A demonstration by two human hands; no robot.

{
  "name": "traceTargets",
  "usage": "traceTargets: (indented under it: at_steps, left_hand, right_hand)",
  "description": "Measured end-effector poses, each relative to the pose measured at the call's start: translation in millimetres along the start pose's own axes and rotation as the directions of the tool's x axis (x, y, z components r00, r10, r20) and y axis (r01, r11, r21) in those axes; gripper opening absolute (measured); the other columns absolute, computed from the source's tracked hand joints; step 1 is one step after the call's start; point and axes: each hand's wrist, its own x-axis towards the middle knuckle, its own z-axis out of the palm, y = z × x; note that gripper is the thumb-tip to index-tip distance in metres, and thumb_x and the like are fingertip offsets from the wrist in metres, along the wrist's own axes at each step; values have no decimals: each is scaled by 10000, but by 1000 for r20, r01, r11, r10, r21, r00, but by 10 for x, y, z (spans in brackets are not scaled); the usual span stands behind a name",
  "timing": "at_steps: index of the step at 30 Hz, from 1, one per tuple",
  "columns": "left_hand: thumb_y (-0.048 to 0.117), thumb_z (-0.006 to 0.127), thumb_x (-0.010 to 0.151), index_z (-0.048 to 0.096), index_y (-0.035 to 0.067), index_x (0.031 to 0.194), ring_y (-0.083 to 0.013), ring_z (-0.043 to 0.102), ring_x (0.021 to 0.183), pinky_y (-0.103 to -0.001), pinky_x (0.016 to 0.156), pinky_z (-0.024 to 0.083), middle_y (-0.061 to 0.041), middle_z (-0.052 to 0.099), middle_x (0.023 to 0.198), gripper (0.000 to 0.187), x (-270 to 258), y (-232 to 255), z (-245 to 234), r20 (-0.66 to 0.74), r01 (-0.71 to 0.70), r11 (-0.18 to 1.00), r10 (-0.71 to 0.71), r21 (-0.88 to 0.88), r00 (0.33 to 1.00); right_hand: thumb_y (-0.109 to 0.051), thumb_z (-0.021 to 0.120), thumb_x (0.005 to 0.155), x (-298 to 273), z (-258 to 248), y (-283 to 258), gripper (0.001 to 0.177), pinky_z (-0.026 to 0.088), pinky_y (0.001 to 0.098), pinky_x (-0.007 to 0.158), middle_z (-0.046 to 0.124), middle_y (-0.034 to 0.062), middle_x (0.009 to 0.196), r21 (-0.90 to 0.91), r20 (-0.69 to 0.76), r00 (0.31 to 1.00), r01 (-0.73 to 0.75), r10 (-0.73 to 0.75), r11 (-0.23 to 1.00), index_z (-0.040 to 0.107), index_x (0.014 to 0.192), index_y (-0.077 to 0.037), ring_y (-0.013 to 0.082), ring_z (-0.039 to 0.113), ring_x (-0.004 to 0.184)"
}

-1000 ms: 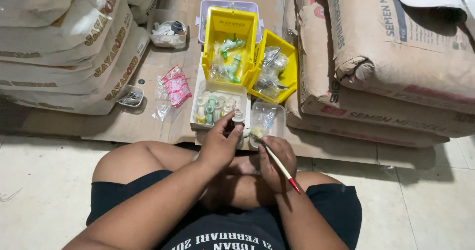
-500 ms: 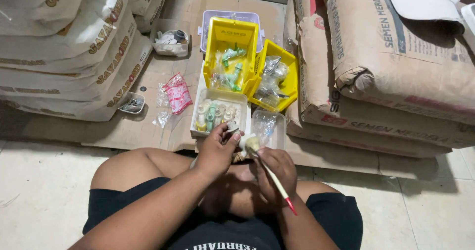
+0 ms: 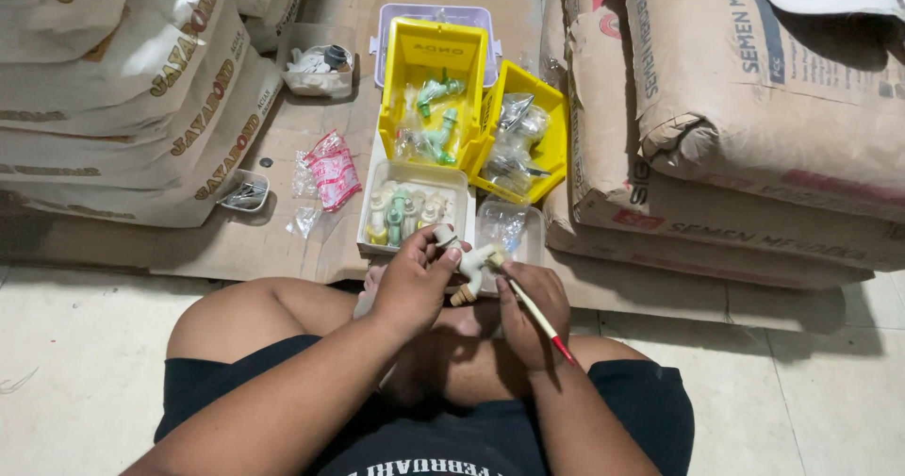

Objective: Cleaning small plastic plumbing components using a small brush while sitting on the floor

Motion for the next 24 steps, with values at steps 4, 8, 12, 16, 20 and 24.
traceTargets:
  at_steps: [4, 8, 12, 16, 20, 24]
  left_hand:
    - [52, 633, 975, 506, -19, 1387, -184, 703, 969, -304, 815, 632, -172, 733, 1120, 436, -57, 60, 57, -14, -17, 1000, 17, 6, 1000]
    - [74, 623, 994, 518, 6, 1378, -168, 697, 927, -302, 783, 634, -154, 734, 1111, 403, 64, -70, -28, -46, -9, 1000, 10, 15, 999]
    - [73, 624, 989, 508, -12, 1377, -186, 712, 963, -322, 801, 643, -170, 730, 1135, 413, 64, -74, -45, -29, -13, 997, 16, 71, 999]
    - [53, 638, 975, 531, -14, 1372, -161, 686, 1001, -310, 881, 600, -157, 746, 1105, 417, -16, 44, -13, -4, -68, 994, 69, 84, 998]
    - [40, 628, 977, 523, -17, 1377, -177, 680, 1027, -329, 923, 585, -170, 741, 1104, 417, -48, 150, -35, 13, -118, 991, 118, 67, 993]
    - [24, 641, 966, 516, -26, 1385, -196, 686, 1062, -346, 958, 574, -178, 741, 1109, 440, -26, 60, 13, 32, -145, 986, 143, 83, 989]
  right_hand:
    - [-115, 715, 948, -3, -65, -33, 176, 559, 465, 708, 718, 151, 975, 10, -85, 996, 39, -38, 999, 694, 1111, -54, 369, 704, 805]
    - [-87, 755, 885, -105, 14, -145, 221, 562, 470, 681, 742, 161, 995, 48, -109, 988, 112, -106, 993, 724, 1102, -67, 375, 708, 783]
    - [-65, 769, 872, -164, 6, -94, 234, 577, 456, 687, 764, 159, 1062, 59, -106, 984, 152, -146, 987, 741, 1103, -93, 361, 737, 821]
    - [-58, 753, 890, 12, -27, -110, 209, 567, 479, 684, 755, 177, 1035, 28, -89, 990, 111, -108, 993, 731, 1096, -84, 393, 728, 814]
    - [-53, 753, 897, -5, -82, -127, 212, 565, 468, 699, 748, 194, 1037, 38, -142, 987, 81, -75, 996, 726, 1107, -61, 394, 725, 824]
    - [-65, 772, 884, -3, -44, -198, 205, 579, 461, 707, 766, 171, 1046, 32, -110, 989, 102, -98, 994, 738, 1085, -83, 372, 742, 827]
